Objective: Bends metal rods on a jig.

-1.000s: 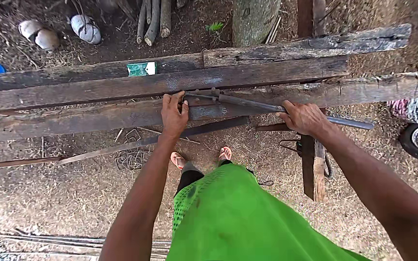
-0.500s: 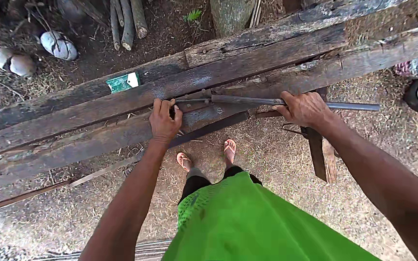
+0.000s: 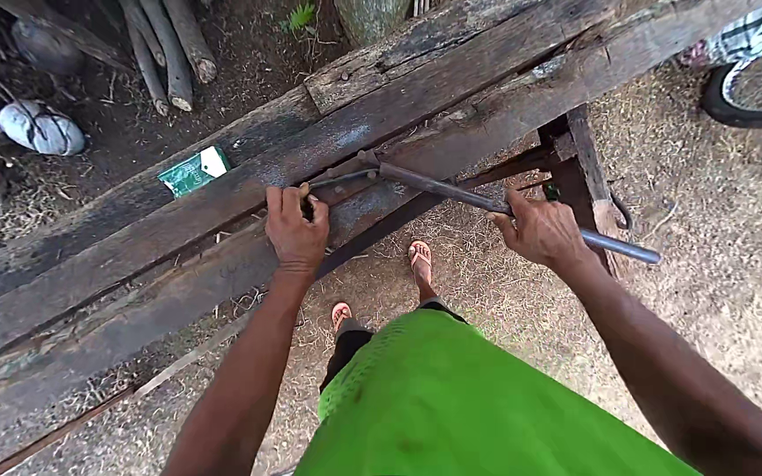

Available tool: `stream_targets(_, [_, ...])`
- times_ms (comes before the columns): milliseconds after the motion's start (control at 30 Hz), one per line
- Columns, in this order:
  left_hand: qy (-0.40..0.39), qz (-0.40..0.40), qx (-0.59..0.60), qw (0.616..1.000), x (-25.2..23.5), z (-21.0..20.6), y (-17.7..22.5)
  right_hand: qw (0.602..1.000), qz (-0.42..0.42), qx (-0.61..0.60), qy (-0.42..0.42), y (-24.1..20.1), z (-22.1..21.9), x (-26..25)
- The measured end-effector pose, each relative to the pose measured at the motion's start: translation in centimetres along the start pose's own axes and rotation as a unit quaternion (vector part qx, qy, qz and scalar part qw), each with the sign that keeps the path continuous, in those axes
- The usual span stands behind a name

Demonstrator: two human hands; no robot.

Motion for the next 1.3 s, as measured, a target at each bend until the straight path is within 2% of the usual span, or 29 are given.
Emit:
stream_targets(133, [-0.019,-0.005,0.024,1.0,0.1,0.5,0.1,0.995,-0.101,-0.016,0.004,-3.3,-1.9,4.8])
stream_targets(267, [0.004,-0.016,0.033,0.999,-0.8,0.5,0.3,0.977,-0.208,-0.04,0.015,-7.5,-4.0,8.8])
stream_targets(400, [-0.051,-0.009,0.082,0.995,-1.2,1.5,0.1,0.931,-0.341,-0.133,0.005,-15.7,-7.4,13.0])
stream_targets(467, [-0.067,-0.007,0.104,0.992,-1.1,1.8,0.2,0.912,-0.377,-0.162,-0.013,-18.6,-8.6,14.4])
stream_targets(567, [-0.065,-0.005,0.115,0.991,-1.3,2.2,0.0,0.923,-0.346,-0.159,-0.059,-17.7,-7.4,14.3])
stream_targets(667, [-0.058,-0.016,0.109,0.992,-1.5,2.0,0.1,0.94,-0.272,-0.173,-0.112,-15.2,-5.9,13.7])
stream_targets(733, [-0.052,-0.022,0.108,0.993,-1.2,1.8,0.3,0.949,-0.223,-0.189,-0.115,-13.5,-6.1,13.7])
stream_targets(833, [-0.046,-0.012,0.1,0.994,-1.3,1.8,0.4,0.946,-0.196,-0.225,-0.123,-12.6,-6.3,13.2])
stream_targets(1000, [-0.022,-0.009,0.085,0.996,-1.1,1.3,0.5,0.918,-0.181,-0.311,-0.166,-11.6,-7.4,12.9])
stream_targets(1067, [-0.012,-0.01,0.078,0.997,-1.0,1.2,0.5,0.895,-0.168,-0.367,-0.192,-11.1,-7.4,12.9])
stream_targets(1200, [0.004,-0.017,0.064,0.998,-0.9,0.7,0.3,0.791,-0.095,-0.531,-0.289,-9.9,-7.4,12.5])
stream_targets(1233, [0.006,-0.018,0.062,0.998,-0.9,0.6,0.3,0.793,-0.069,-0.527,-0.298,-9.2,-7.7,12.2])
stream_targets(1300, [0.008,-0.016,0.059,0.998,-0.9,0.7,0.3,0.823,-0.045,-0.486,-0.289,-8.5,-8.2,11.8])
Point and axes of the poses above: each hand's wrist, its own x-axis away from the middle knuckle, its own z-axis out of the back of the hand, y = z × x, the point moved 1 cm from there along -x, towards the middle knuckle, and after that the axes turned 15 degrees about -z, right-handed, at the moved point
